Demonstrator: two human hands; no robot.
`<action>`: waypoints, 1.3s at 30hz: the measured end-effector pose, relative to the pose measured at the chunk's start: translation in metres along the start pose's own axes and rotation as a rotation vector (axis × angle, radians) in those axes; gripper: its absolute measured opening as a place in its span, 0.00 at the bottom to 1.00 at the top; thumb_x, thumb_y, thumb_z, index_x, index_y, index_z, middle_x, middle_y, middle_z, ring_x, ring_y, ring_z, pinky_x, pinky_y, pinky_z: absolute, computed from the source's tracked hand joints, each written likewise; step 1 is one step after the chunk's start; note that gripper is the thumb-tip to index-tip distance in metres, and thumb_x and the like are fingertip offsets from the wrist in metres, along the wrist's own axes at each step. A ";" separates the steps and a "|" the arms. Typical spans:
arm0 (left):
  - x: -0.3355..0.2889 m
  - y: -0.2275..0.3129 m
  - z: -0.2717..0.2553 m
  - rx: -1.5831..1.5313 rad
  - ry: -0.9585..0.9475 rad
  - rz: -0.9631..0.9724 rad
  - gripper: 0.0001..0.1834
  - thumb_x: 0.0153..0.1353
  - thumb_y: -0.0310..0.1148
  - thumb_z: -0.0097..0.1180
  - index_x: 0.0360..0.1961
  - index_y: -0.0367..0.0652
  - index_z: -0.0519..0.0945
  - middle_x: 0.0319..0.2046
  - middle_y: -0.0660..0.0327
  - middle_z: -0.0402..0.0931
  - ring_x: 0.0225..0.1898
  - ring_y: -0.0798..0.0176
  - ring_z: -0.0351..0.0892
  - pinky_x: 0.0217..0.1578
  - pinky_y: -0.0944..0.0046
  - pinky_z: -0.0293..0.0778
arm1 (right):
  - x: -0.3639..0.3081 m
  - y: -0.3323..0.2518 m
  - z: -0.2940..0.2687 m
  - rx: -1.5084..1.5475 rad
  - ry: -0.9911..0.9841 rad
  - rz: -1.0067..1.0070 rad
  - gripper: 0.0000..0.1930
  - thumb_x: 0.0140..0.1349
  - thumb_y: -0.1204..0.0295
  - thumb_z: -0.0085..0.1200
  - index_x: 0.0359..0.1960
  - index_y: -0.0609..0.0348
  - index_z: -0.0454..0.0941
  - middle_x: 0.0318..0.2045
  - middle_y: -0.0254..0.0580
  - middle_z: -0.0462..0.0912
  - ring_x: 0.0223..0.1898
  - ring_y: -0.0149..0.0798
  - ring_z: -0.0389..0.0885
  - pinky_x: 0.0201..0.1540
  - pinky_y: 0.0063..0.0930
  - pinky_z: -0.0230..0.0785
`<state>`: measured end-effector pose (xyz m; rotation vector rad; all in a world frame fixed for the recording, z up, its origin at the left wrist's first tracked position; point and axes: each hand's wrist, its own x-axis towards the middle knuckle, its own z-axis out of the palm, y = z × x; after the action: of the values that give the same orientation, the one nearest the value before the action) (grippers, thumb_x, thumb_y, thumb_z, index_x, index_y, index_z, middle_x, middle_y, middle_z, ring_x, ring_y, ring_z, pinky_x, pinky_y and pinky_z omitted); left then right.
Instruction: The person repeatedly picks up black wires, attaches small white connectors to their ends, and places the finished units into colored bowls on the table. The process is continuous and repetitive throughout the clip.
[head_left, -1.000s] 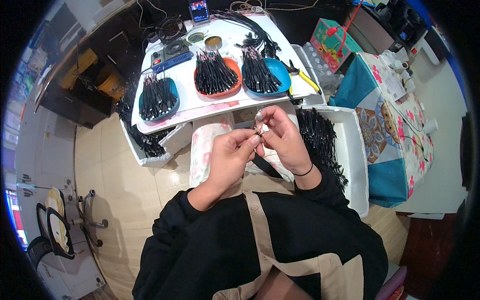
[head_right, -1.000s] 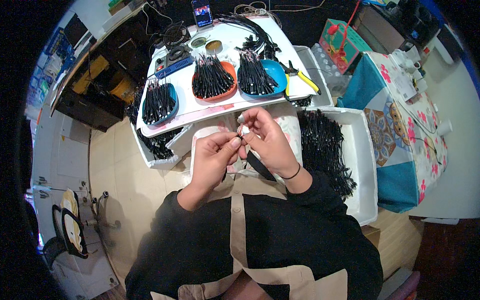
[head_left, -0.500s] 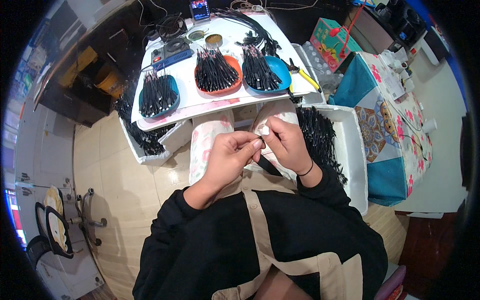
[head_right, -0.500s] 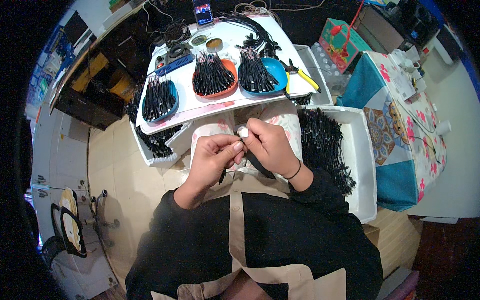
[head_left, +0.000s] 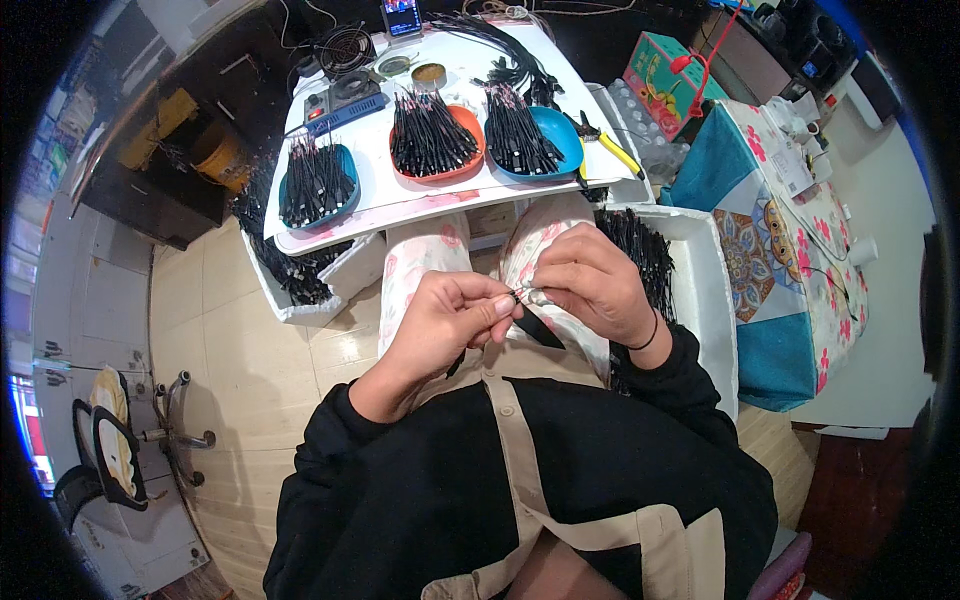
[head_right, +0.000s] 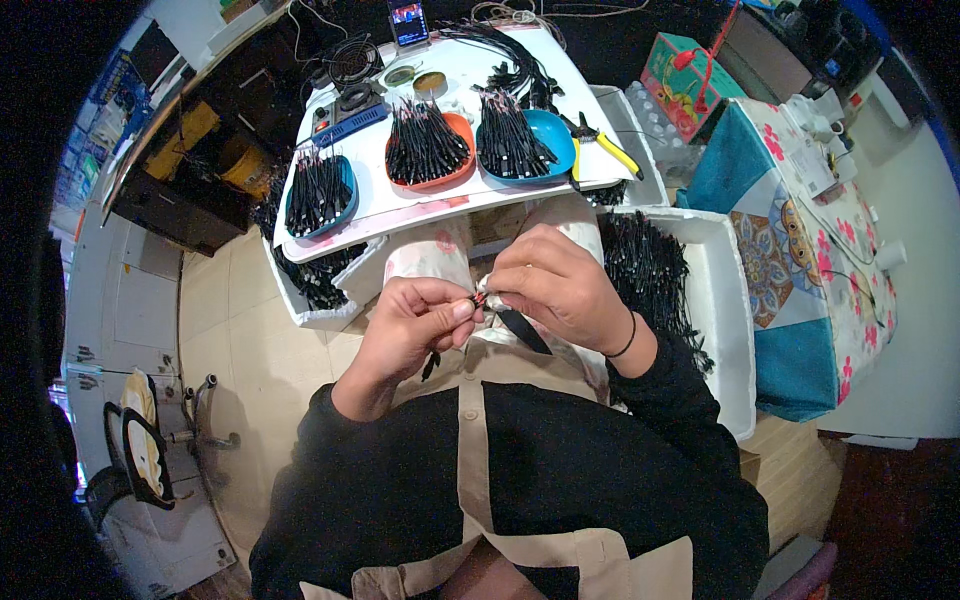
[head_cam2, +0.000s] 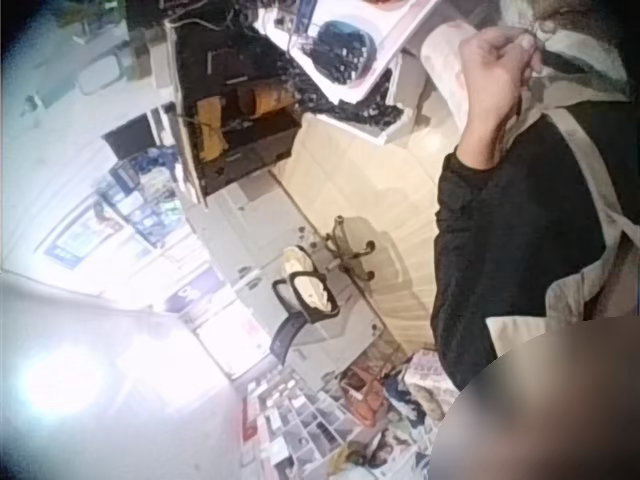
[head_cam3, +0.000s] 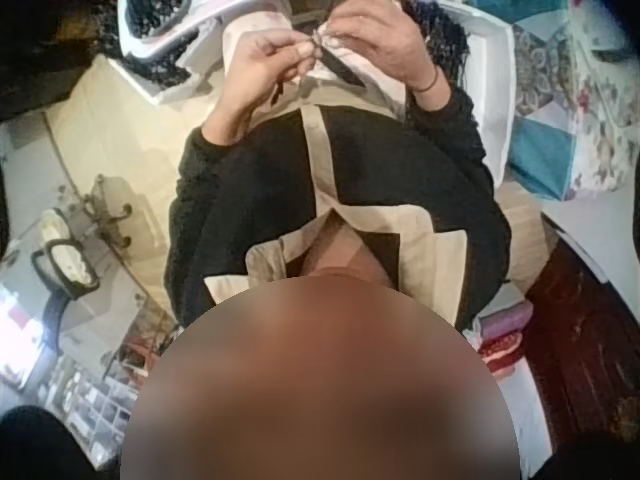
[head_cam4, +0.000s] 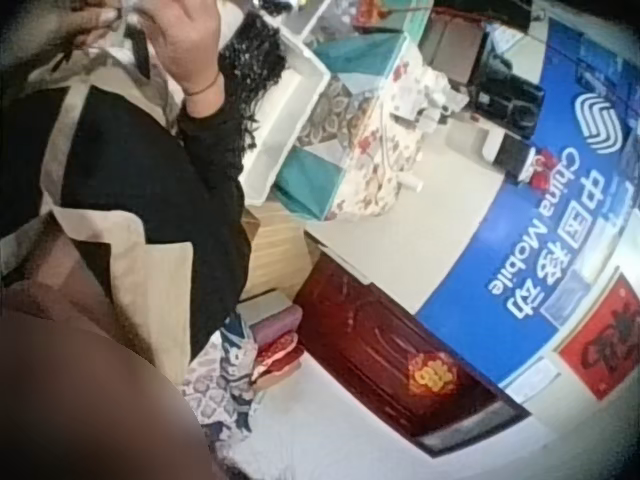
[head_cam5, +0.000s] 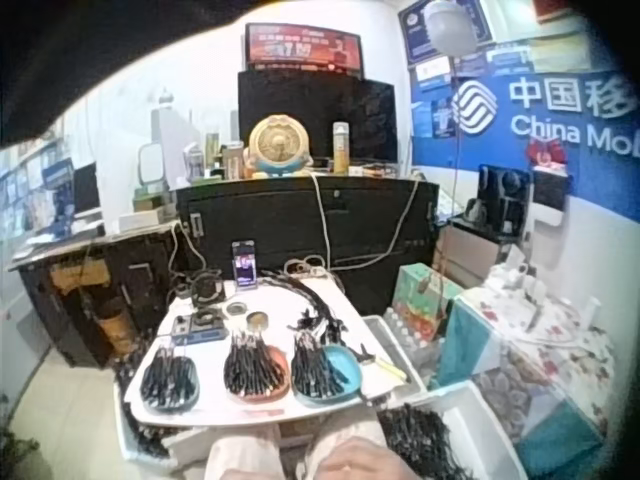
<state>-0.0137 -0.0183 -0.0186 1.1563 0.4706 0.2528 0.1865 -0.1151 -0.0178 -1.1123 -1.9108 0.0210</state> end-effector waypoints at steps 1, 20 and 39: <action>0.000 0.000 0.000 0.001 -0.003 -0.002 0.08 0.64 0.27 0.55 0.35 0.31 0.81 0.19 0.63 0.75 0.17 0.78 0.64 0.16 0.78 0.55 | 0.001 0.000 0.001 -0.003 0.028 -0.033 0.16 0.44 0.78 0.65 0.37 0.58 0.79 0.37 0.43 0.78 0.38 0.46 0.76 0.39 0.35 0.71; 0.031 -0.036 -0.010 1.094 0.124 0.845 0.08 0.56 0.19 0.54 0.38 0.32 0.78 0.22 0.56 0.76 0.24 0.59 0.78 0.24 0.66 0.72 | -0.045 0.015 0.042 1.034 0.090 1.008 0.09 0.66 0.74 0.47 0.45 0.64 0.71 0.37 0.34 0.75 0.37 0.26 0.72 0.42 0.21 0.67; 0.020 -0.049 -0.004 1.396 0.136 0.969 0.18 0.43 0.22 0.53 0.39 0.29 0.74 0.19 0.55 0.68 0.20 0.54 0.72 0.21 0.60 0.71 | -0.044 -0.003 0.049 0.140 0.119 0.556 0.05 0.57 0.79 0.52 0.34 0.63 0.70 0.30 0.41 0.72 0.32 0.38 0.71 0.34 0.28 0.65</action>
<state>-0.0005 -0.0256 -0.0697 2.7208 0.1003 0.9245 0.1587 -0.1289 -0.0760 -1.4766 -1.4232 0.3820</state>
